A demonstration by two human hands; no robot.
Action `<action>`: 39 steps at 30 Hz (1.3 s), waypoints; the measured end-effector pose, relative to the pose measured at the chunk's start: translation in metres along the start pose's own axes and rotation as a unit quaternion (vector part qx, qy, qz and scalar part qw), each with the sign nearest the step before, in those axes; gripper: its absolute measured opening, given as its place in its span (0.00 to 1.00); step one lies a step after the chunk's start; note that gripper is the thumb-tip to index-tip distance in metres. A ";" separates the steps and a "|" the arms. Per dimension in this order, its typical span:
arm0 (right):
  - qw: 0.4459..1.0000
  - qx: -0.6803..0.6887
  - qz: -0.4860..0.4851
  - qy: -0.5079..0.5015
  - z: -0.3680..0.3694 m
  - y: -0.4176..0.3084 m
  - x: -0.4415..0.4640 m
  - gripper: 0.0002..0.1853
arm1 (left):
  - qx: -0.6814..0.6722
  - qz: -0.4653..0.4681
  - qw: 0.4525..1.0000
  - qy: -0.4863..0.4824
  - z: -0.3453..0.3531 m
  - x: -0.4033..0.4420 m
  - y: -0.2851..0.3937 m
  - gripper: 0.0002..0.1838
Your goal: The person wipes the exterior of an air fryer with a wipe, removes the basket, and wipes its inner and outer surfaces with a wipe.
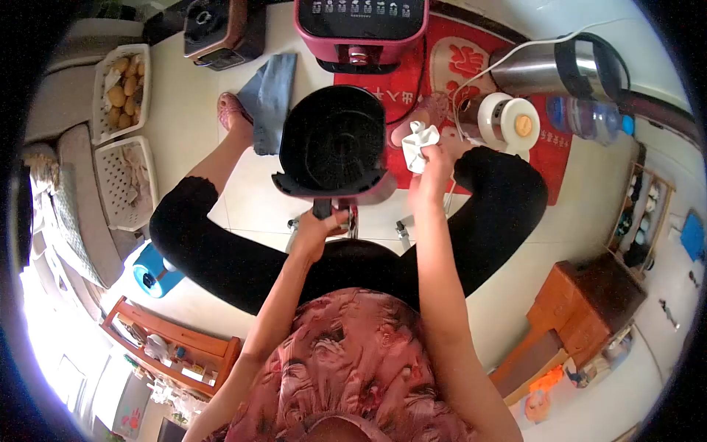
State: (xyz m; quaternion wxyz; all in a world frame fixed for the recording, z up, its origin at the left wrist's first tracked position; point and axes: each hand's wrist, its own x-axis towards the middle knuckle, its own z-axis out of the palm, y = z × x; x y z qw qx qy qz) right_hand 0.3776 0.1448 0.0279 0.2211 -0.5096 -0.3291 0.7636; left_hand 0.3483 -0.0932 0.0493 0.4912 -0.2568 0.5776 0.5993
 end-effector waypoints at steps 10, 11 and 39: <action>0.982 -0.017 -0.113 -0.150 0.017 -0.094 -0.090 0.24 | 0.126 0.230 0.959 -0.109 -0.010 -0.127 0.039 0.13; 0.975 -0.007 -0.129 -0.182 0.024 -0.109 -0.105 0.25 | 0.135 0.248 0.952 -0.116 -0.011 -0.137 0.044 0.13; 0.585 -0.408 -0.556 -0.426 0.150 -0.091 -0.219 0.17 | 0.306 0.351 0.857 -0.220 -0.034 -0.154 0.071 0.37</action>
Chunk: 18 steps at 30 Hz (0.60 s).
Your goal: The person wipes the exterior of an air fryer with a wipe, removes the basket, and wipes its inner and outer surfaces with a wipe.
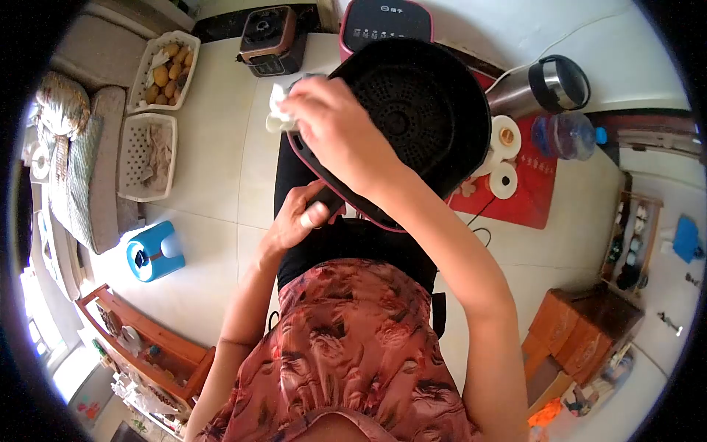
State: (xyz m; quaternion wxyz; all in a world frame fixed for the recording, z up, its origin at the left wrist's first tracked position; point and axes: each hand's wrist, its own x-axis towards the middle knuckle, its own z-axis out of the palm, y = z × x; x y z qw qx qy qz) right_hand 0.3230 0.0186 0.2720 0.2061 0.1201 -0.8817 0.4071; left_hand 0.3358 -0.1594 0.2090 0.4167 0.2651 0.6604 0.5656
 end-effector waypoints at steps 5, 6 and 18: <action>0.989 -0.018 -0.038 -0.144 -0.004 -0.013 -0.024 0.16 | -0.073 0.035 0.989 0.124 0.015 -0.004 -0.032 0.51; 0.980 -0.007 -0.020 -0.196 -0.011 -0.017 -0.027 0.16 | -0.091 0.035 0.985 0.141 0.018 -0.003 -0.031 0.50; 0.986 0.035 0.055 -0.154 -0.029 -0.006 -0.038 0.15 | -0.036 0.105 0.982 0.150 0.017 0.001 -0.032 0.33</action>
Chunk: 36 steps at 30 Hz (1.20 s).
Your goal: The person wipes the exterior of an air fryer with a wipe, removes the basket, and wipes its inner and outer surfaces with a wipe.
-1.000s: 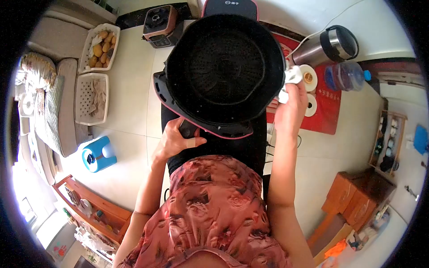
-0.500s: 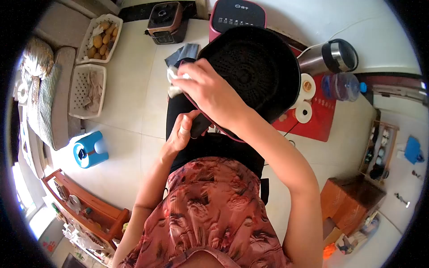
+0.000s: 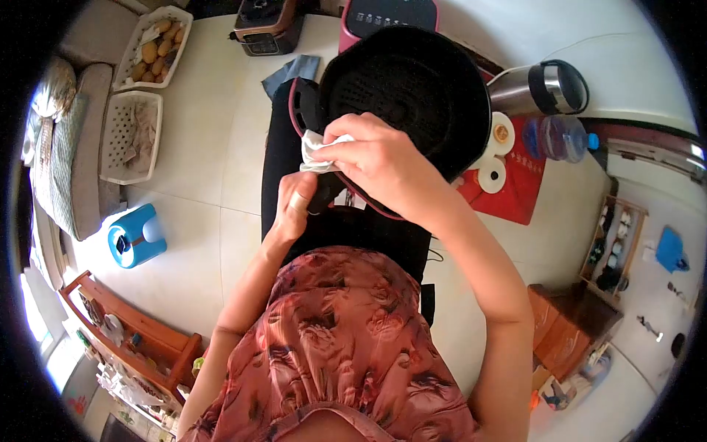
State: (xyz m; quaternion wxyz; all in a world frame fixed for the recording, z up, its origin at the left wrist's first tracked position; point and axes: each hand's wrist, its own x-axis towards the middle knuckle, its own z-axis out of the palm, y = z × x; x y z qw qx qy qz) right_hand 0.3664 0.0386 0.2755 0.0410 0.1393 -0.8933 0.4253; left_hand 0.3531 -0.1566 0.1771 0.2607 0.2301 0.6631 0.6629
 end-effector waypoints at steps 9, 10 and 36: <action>0.999 -0.019 -0.033 0.036 0.001 0.003 -0.026 0.12 | -0.108 -0.077 0.990 0.046 0.017 0.007 0.004 0.37; 0.999 -0.022 -0.030 0.029 -0.003 0.005 -0.038 0.11 | -0.115 -0.076 0.988 0.071 0.024 0.012 0.013 0.36; 0.950 -0.090 0.170 0.246 -0.048 0.037 -0.140 0.23 | -0.006 -0.056 0.998 0.040 0.028 0.020 0.026 0.28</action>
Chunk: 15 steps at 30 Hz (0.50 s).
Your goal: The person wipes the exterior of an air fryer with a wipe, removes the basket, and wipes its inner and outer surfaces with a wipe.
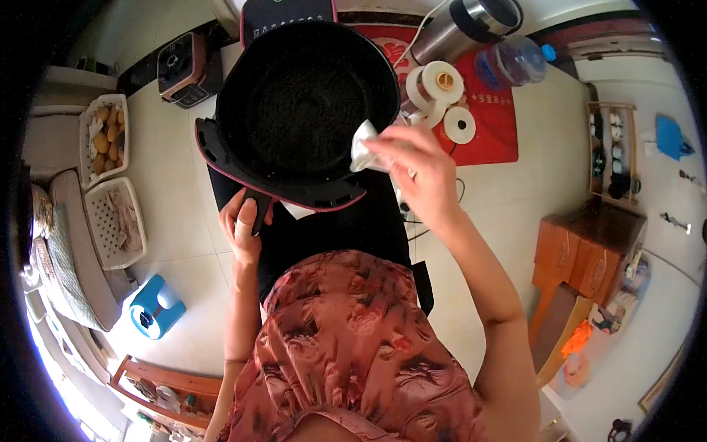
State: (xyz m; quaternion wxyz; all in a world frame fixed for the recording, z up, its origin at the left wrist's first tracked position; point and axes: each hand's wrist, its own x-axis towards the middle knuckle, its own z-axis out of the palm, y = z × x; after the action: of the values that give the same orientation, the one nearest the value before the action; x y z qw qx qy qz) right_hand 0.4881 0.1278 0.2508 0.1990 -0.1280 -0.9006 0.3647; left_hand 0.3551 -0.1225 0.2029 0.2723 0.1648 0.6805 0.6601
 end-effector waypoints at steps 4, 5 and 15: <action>0.994 -0.020 -0.102 -0.033 0.009 0.013 0.002 0.23 | 0.011 -0.006 1.000 -0.017 -0.003 -0.002 0.002 0.30; 0.994 -0.038 -0.098 -0.013 0.004 0.023 0.010 0.22 | 0.006 0.002 1.000 -0.006 -0.001 -0.002 0.004 0.29; 0.997 -0.044 -0.013 0.056 -0.007 0.048 0.057 0.18 | 0.008 -0.014 1.000 -0.015 -0.008 -0.004 0.002 0.32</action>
State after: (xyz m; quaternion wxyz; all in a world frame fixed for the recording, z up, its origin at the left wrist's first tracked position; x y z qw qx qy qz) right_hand 0.4446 0.1878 0.2365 0.2478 -0.1455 -0.9049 0.3140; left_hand 0.3533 -0.1308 0.2048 0.2907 0.1674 0.6840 0.6478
